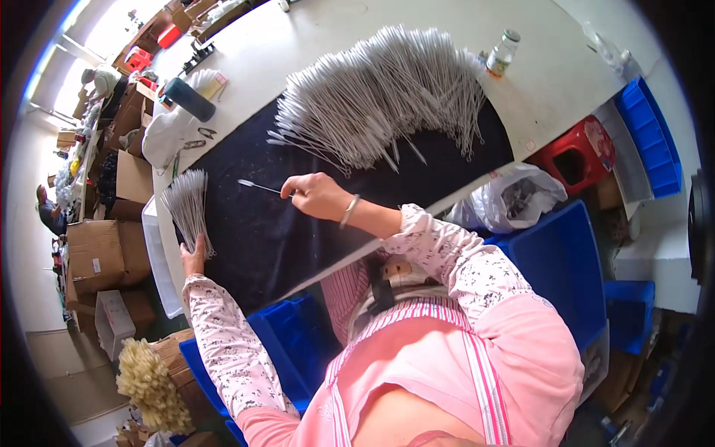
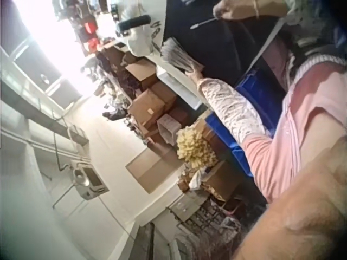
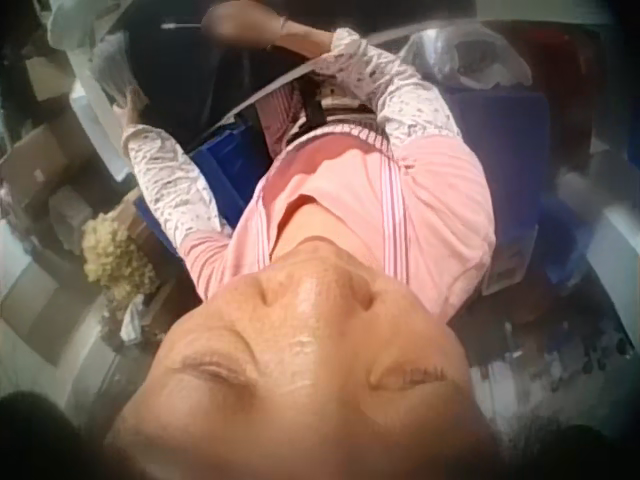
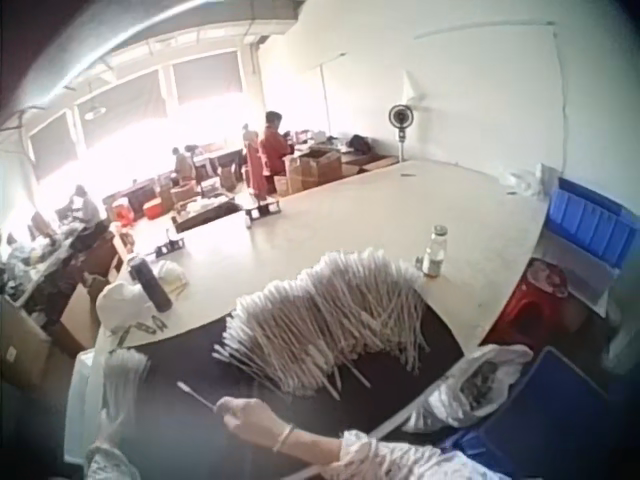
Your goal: The person sorts bundles of white wire brushes on a table, aligning them by hand and placing them into blue plastic bins. The person repeatedly picks up bundles, adjusts the wires, and stacks them in the bins while other workers move around in the background.
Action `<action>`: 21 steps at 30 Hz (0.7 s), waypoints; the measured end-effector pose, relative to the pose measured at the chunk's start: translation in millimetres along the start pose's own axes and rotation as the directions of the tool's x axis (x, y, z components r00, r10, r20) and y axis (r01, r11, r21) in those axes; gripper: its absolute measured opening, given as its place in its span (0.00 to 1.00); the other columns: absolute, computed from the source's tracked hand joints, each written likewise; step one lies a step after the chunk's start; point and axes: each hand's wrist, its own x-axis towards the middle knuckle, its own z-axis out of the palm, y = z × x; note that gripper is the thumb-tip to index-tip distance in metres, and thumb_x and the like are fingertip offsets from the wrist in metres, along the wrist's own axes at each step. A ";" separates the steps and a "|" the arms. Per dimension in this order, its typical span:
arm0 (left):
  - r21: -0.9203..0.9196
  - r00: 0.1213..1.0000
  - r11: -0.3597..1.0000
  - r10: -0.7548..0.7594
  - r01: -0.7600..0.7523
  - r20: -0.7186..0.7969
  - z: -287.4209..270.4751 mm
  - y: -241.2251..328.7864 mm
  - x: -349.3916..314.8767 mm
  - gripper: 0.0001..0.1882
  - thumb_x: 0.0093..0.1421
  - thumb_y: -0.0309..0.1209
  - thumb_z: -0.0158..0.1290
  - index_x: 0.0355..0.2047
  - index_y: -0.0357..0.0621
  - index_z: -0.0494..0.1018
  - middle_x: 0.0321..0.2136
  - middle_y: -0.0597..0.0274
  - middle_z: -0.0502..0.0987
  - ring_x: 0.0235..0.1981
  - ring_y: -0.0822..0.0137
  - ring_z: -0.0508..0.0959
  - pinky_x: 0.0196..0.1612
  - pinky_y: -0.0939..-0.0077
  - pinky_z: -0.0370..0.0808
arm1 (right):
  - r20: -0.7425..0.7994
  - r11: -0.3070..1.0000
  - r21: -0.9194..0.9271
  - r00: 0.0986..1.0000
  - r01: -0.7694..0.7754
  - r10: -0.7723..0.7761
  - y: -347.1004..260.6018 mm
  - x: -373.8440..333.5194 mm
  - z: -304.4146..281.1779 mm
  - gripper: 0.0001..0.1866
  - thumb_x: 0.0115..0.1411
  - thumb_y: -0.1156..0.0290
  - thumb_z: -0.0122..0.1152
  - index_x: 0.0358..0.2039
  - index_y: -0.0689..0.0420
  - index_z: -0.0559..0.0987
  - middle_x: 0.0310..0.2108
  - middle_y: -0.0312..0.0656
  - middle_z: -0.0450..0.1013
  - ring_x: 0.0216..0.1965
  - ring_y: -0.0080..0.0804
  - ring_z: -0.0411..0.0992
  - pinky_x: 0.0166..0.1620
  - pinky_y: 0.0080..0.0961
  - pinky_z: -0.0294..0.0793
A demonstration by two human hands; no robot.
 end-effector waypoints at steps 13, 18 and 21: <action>-0.497 0.492 0.432 0.870 -0.753 0.011 -16.6 266.9 -263.4 0.14 0.52 0.25 0.54 0.41 0.40 0.73 0.36 0.49 0.77 0.38 0.53 0.78 0.43 0.66 0.73 | 0.043 0.855 0.518 0.999 -0.018 -0.005 -59.2 -116.1 -55.1 0.05 0.51 0.77 0.55 0.27 0.62 0.79 0.20 0.37 0.73 0.22 0.16 0.67 0.27 0.17 0.68; -0.798 0.826 0.440 0.550 -0.411 -0.123 1.2 277.2 -282.5 0.11 0.65 0.33 0.46 0.36 0.39 0.73 0.18 0.63 0.71 0.18 0.73 0.70 0.22 0.82 0.64 | 0.010 0.911 0.315 0.959 0.265 -0.283 -54.8 -105.8 -92.1 0.07 0.50 0.76 0.62 0.31 0.60 0.80 0.29 0.41 0.76 0.33 0.28 0.75 0.37 0.23 0.73; -0.870 0.913 0.357 0.348 -0.341 -0.215 -0.4 280.1 -276.4 0.19 0.69 0.42 0.37 0.36 0.40 0.71 0.13 0.73 0.61 0.15 0.83 0.55 0.18 0.86 0.49 | -0.340 0.986 -0.029 0.926 0.167 -0.167 -28.0 -61.6 -138.3 0.18 0.48 0.67 0.69 0.38 0.61 0.77 0.37 0.44 0.76 0.32 0.33 0.75 0.37 0.28 0.74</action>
